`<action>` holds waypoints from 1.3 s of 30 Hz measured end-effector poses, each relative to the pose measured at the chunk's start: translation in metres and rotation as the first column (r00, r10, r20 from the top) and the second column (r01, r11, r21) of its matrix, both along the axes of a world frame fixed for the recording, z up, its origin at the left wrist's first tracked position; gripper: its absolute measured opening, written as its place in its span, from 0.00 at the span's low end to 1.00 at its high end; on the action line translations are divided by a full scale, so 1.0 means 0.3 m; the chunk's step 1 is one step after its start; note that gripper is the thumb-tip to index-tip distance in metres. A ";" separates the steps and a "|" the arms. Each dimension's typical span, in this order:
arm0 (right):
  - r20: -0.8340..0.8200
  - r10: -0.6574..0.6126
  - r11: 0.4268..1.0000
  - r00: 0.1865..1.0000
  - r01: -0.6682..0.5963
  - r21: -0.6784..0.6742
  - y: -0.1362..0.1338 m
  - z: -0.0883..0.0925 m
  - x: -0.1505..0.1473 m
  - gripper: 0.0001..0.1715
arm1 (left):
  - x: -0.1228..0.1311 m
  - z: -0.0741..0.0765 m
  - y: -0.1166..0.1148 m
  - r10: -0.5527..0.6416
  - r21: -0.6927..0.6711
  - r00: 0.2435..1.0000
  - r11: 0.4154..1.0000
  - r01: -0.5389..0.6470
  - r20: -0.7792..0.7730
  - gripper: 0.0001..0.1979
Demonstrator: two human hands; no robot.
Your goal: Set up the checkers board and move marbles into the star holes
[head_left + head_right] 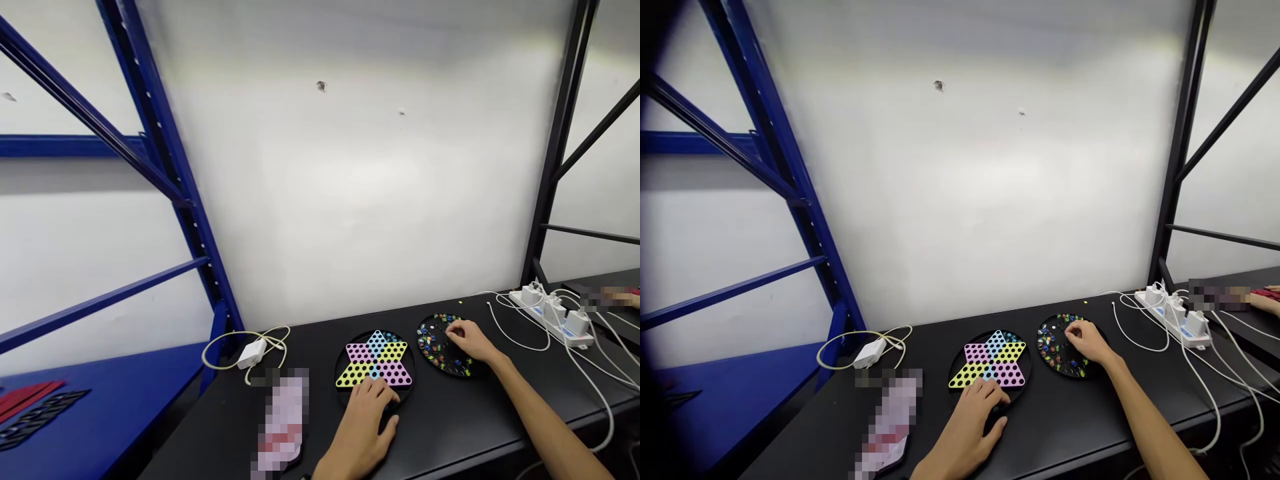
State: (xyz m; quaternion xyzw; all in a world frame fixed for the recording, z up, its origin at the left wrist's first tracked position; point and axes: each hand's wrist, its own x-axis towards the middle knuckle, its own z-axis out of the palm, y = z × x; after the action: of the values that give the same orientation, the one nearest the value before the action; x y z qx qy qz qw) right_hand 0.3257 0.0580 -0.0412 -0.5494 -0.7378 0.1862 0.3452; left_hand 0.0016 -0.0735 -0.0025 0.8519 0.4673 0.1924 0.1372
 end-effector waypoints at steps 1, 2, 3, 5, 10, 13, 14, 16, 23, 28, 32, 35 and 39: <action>0.006 0.021 1.000 1.000 -0.021 0.000 -0.010 0.001 -0.022 0.14 | 0.000 -0.001 0.001 0.000 0.001 1.000 1.000 0.000 0.000 0.09; 0.014 0.042 0.999 0.999 -0.042 -0.001 -0.017 0.001 -0.042 0.13 | 0.000 -0.002 0.001 0.000 0.001 1.000 1.000 0.000 -0.001 0.10; 0.026 0.061 0.998 0.998 -0.061 0.000 -0.021 0.000 -0.058 0.13 | 0.000 -0.002 0.001 0.000 0.002 1.000 1.000 0.000 -0.001 0.09; 0.049 0.088 0.996 0.995 -0.089 0.015 -0.022 -0.007 -0.075 0.12 | 0.000 -0.004 0.000 -0.003 0.007 1.000 1.000 0.003 -0.002 0.09; 0.062 -0.013 0.998 0.998 0.009 0.063 0.003 -0.048 -0.024 0.15 | 0.000 -0.008 -0.003 0.002 0.011 1.000 1.000 -0.002 0.001 0.09; 0.089 -0.065 0.998 0.994 0.065 0.000 0.012 -0.077 0.026 0.15 | 0.001 -0.006 -0.003 0.003 -0.002 1.000 1.000 -0.003 0.006 0.09; 0.094 -0.065 0.997 0.993 0.068 -0.028 0.011 -0.084 0.037 0.15 | 0.001 -0.006 -0.003 0.002 -0.005 1.000 1.000 -0.002 0.006 0.09; 0.088 -0.060 0.996 0.994 0.066 -0.063 0.006 -0.089 0.046 0.16 | 0.000 -0.006 -0.002 0.002 -0.007 1.000 1.000 -0.002 0.006 0.09; 0.009 -0.039 0.999 0.999 0.039 0.000 -0.036 -0.020 -0.022 0.14 | -0.003 -0.007 0.000 -0.005 0.001 1.000 1.000 0.005 0.007 0.08; 0.008 0.142 0.979 0.990 -0.139 -0.151 -0.068 0.017 -0.114 0.08 | 0.000 0.003 -0.003 -0.006 -0.003 1.000 1.000 0.006 0.014 0.08; -0.014 0.157 0.973 0.988 -0.157 -0.167 -0.068 0.007 -0.130 0.09 | 0.000 0.005 -0.004 -0.005 -0.015 1.000 1.000 0.005 0.018 0.09; 0.009 0.126 0.980 0.992 -0.123 -0.158 -0.058 -0.007 -0.110 0.13 | 0.000 0.005 -0.004 -0.001 -0.021 1.000 1.000 0.002 0.021 0.09; 0.064 0.099 0.989 0.993 -0.091 -0.114 -0.053 -0.019 -0.102 0.18 | 0.002 0.008 -0.005 0.006 -0.023 1.000 1.000 -0.006 0.011 0.09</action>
State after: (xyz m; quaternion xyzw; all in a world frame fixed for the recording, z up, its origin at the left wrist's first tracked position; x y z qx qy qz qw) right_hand 0.2951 0.0421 -0.0468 -0.5379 -0.7634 0.2238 0.2789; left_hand 0.0022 -0.0749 -0.0001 0.8478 0.4713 0.1921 0.1488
